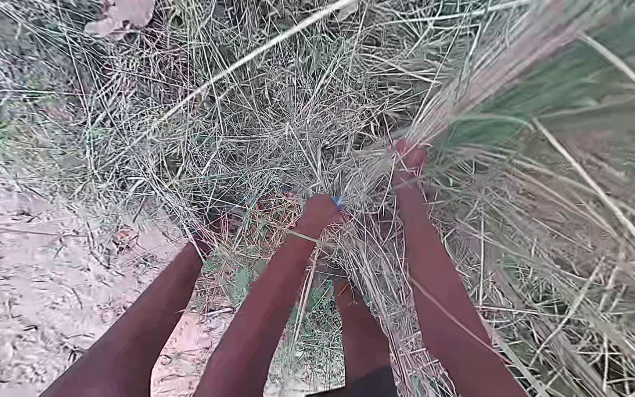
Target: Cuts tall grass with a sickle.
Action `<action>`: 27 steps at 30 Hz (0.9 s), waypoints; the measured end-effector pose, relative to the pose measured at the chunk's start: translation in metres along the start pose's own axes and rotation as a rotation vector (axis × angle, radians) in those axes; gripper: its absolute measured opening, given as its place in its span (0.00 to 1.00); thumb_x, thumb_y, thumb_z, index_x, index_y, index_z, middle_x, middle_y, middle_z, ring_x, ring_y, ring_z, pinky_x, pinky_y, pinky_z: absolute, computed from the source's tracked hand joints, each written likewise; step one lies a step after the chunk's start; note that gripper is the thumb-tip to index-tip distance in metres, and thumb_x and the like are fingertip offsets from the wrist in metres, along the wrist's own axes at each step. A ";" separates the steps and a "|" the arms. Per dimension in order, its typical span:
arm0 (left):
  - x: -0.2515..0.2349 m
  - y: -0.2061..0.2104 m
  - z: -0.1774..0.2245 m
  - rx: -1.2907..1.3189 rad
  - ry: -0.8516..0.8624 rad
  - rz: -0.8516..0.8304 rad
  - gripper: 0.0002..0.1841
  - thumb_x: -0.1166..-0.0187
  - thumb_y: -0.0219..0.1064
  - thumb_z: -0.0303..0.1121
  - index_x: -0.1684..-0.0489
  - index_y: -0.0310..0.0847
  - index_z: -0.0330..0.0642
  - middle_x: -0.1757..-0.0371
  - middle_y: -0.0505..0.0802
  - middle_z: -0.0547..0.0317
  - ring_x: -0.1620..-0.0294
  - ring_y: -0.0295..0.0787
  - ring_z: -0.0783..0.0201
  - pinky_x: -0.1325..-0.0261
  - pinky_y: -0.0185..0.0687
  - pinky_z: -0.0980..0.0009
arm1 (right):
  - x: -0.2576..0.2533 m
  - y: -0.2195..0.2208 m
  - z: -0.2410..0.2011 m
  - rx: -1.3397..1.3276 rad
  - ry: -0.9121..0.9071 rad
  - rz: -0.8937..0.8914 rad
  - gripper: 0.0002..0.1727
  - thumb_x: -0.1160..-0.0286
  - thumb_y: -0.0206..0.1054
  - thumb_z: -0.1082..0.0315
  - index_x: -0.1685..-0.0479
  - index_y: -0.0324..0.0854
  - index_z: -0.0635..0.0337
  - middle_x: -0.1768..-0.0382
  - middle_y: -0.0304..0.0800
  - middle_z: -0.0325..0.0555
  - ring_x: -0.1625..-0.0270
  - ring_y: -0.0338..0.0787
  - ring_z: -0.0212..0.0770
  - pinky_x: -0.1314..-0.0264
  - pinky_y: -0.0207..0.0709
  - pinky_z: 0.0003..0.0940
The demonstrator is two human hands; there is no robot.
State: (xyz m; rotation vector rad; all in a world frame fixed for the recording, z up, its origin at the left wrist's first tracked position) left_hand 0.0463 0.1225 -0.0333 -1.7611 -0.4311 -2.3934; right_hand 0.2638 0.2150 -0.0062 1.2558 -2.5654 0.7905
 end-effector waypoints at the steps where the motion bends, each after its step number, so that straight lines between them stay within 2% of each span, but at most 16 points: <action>1: 0.028 0.008 -0.021 0.023 -0.028 0.002 0.19 0.20 0.68 0.34 0.41 0.80 0.25 0.46 0.89 0.32 0.47 0.90 0.40 0.42 0.82 0.40 | 0.001 0.006 0.003 0.135 0.014 -0.076 0.13 0.13 0.52 0.78 0.40 0.73 0.81 0.52 0.83 0.52 0.49 0.82 0.27 0.38 0.74 0.20; 2: 0.062 0.004 -0.041 0.058 -0.044 0.033 0.20 0.21 0.69 0.32 0.39 0.78 0.25 0.49 0.89 0.33 0.52 0.90 0.42 0.45 0.83 0.43 | -0.008 0.020 -0.007 0.203 0.001 -0.130 0.18 0.12 0.52 0.78 0.34 0.73 0.85 0.41 0.85 0.62 0.39 0.83 0.32 0.28 0.71 0.24; 4: 0.128 0.003 -0.073 0.150 -0.089 0.098 0.24 0.24 0.69 0.28 0.30 0.73 0.28 0.48 0.88 0.34 0.52 0.91 0.43 0.45 0.85 0.45 | -0.021 0.056 -0.029 0.166 0.001 -0.161 0.18 0.09 0.49 0.75 0.33 0.72 0.83 0.42 0.83 0.61 0.41 0.81 0.31 0.32 0.72 0.21; 6: 0.150 0.019 -0.074 0.206 -0.121 0.113 0.24 0.24 0.69 0.29 0.29 0.72 0.30 0.49 0.89 0.36 0.55 0.92 0.45 0.47 0.86 0.47 | -0.022 0.064 -0.034 0.184 0.005 -0.158 0.19 0.10 0.51 0.74 0.30 0.71 0.82 0.38 0.83 0.64 0.38 0.82 0.35 0.30 0.73 0.23; 7: 0.143 0.018 -0.071 0.192 -0.124 0.119 0.24 0.24 0.69 0.29 0.30 0.73 0.30 0.49 0.89 0.37 0.55 0.92 0.46 0.48 0.87 0.48 | -0.017 0.064 -0.036 0.187 0.003 -0.134 0.21 0.11 0.55 0.74 0.27 0.69 0.82 0.33 0.81 0.67 0.33 0.82 0.39 0.27 0.71 0.25; 9: 0.088 -0.006 -0.042 0.128 -0.087 0.167 0.24 0.23 0.68 0.32 0.31 0.74 0.28 0.42 0.88 0.33 0.44 0.90 0.42 0.39 0.82 0.44 | -0.032 0.066 -0.039 0.124 -0.027 -0.121 0.25 0.12 0.55 0.73 0.20 0.62 0.79 0.26 0.75 0.67 0.26 0.77 0.41 0.21 0.67 0.27; 12: -0.013 0.005 -0.010 0.002 -0.068 0.133 0.21 0.20 0.68 0.36 0.40 0.81 0.23 0.38 0.87 0.28 0.36 0.86 0.35 0.35 0.78 0.36 | 0.002 0.044 -0.003 0.282 0.015 -0.148 0.19 0.10 0.52 0.73 0.29 0.71 0.79 0.36 0.81 0.62 0.35 0.80 0.38 0.27 0.70 0.27; 13: -0.031 -0.003 0.005 -0.010 -0.067 0.134 0.21 0.19 0.67 0.35 0.40 0.81 0.22 0.35 0.86 0.27 0.32 0.83 0.34 0.33 0.75 0.35 | 0.005 0.042 -0.008 0.366 -0.023 -0.184 0.19 0.10 0.52 0.74 0.30 0.74 0.81 0.34 0.84 0.66 0.32 0.83 0.41 0.24 0.70 0.30; 14: -0.036 -0.004 0.011 -0.018 -0.062 0.116 0.22 0.18 0.67 0.35 0.37 0.80 0.21 0.31 0.83 0.26 0.27 0.80 0.33 0.29 0.72 0.34 | 0.003 0.039 -0.010 0.328 -0.051 -0.191 0.18 0.10 0.51 0.75 0.33 0.75 0.82 0.39 0.85 0.65 0.37 0.83 0.38 0.29 0.72 0.28; 15: -0.029 0.010 0.002 0.001 -0.061 0.087 0.24 0.19 0.69 0.36 0.34 0.79 0.22 0.30 0.83 0.26 0.26 0.79 0.33 0.28 0.72 0.34 | 0.001 0.032 -0.003 0.216 -0.055 -0.187 0.17 0.10 0.48 0.76 0.37 0.74 0.82 0.45 0.84 0.59 0.42 0.82 0.33 0.33 0.73 0.24; 17: 0.019 0.042 -0.051 0.060 -0.034 0.080 0.24 0.22 0.70 0.34 0.33 0.76 0.24 0.38 0.86 0.27 0.38 0.86 0.35 0.35 0.79 0.38 | -0.003 0.020 0.005 0.015 -0.018 -0.120 0.18 0.07 0.40 0.72 0.40 0.73 0.77 0.52 0.82 0.48 0.48 0.80 0.26 0.38 0.74 0.19; 19: 0.081 0.042 -0.088 0.137 -0.017 0.153 0.26 0.23 0.69 0.32 0.28 0.74 0.26 0.43 0.88 0.29 0.43 0.89 0.37 0.38 0.81 0.40 | -0.028 0.027 -0.012 -0.051 0.037 -0.049 0.18 0.06 0.43 0.70 0.37 0.74 0.75 0.51 0.81 0.48 0.49 0.80 0.28 0.41 0.74 0.22; 21: 0.130 0.061 -0.089 0.180 -0.105 0.151 0.27 0.22 0.68 0.32 0.25 0.71 0.29 0.41 0.88 0.30 0.39 0.88 0.37 0.35 0.80 0.41 | -0.010 0.027 -0.025 -0.040 0.106 -0.009 0.14 0.12 0.53 0.73 0.39 0.77 0.74 0.51 0.84 0.51 0.50 0.81 0.31 0.42 0.75 0.26; 24: 0.142 0.068 -0.053 0.284 -0.128 0.189 0.28 0.21 0.69 0.32 0.23 0.69 0.30 0.41 0.89 0.32 0.40 0.89 0.39 0.36 0.81 0.43 | -0.006 0.018 -0.068 -0.053 -0.014 -0.079 0.14 0.09 0.50 0.74 0.39 0.74 0.76 0.51 0.81 0.48 0.49 0.79 0.27 0.39 0.74 0.19; 26: 0.145 0.083 -0.067 0.296 -0.120 0.166 0.27 0.23 0.70 0.32 0.26 0.72 0.29 0.45 0.89 0.33 0.46 0.91 0.41 0.40 0.83 0.44 | 0.035 -0.007 -0.088 0.053 -0.101 -0.048 0.15 0.11 0.48 0.76 0.40 0.73 0.81 0.49 0.80 0.58 0.46 0.80 0.36 0.40 0.73 0.22; 27: 0.136 0.077 -0.066 0.285 -0.089 0.163 0.26 0.24 0.70 0.31 0.28 0.73 0.28 0.45 0.89 0.33 0.46 0.90 0.40 0.40 0.83 0.43 | 0.059 -0.013 -0.128 0.277 -0.070 -0.115 0.18 0.10 0.46 0.76 0.33 0.69 0.84 0.41 0.80 0.66 0.38 0.80 0.42 0.35 0.72 0.23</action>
Point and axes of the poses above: each hand's wrist, its own x-axis away from the middle knuckle, its own y-axis out of the palm, z = x × y, the point moved 10 cm from there along -x, towards the middle knuckle
